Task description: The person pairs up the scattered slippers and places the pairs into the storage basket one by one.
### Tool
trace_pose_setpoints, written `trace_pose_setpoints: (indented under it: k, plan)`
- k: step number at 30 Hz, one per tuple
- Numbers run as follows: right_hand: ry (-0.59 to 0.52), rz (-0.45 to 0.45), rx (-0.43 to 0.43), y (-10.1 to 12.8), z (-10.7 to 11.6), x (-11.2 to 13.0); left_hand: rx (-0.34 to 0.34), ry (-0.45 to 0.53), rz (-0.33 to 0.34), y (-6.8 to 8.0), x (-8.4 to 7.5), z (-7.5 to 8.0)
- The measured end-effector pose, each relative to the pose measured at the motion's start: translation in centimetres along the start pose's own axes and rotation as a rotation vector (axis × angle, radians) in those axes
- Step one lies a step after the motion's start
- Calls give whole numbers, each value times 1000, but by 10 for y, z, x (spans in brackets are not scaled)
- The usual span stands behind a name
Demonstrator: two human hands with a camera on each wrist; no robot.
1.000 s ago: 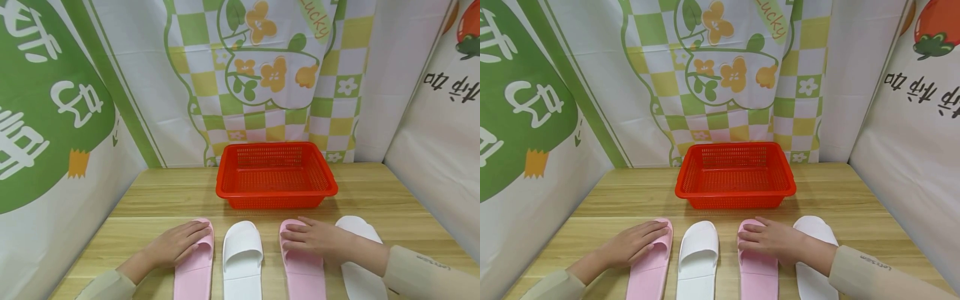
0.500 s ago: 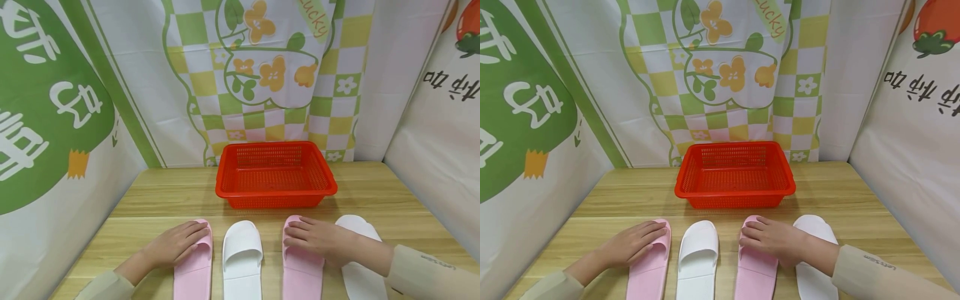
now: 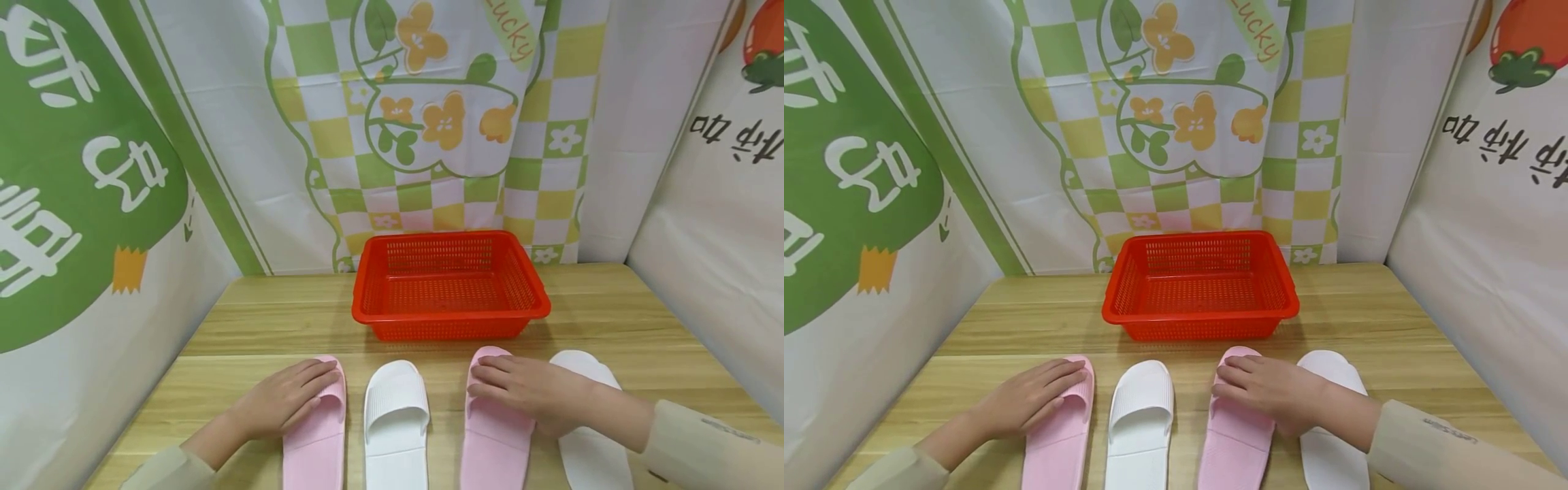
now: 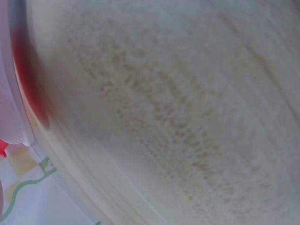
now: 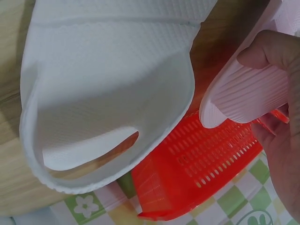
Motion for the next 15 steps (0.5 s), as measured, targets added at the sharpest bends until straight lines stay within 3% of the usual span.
trace_pose_setpoints:
  k: [8,15]
  plan:
    - [11,-24,-19,7,12,-4,-9,33,70,-5,3,10]
    - [-19,-54,-67,11,22,-5,-26,32,82,-7,1,16]
Point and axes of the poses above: each hand's wrist, its own y-axis away from the middle knuckle, its own z-axis out of the back of the hand, x = y × z, the point moved 6 cm from there along -y, towards the middle knuckle, and after that the axes turned 9 degrees about -x, right-handed, at the moved point
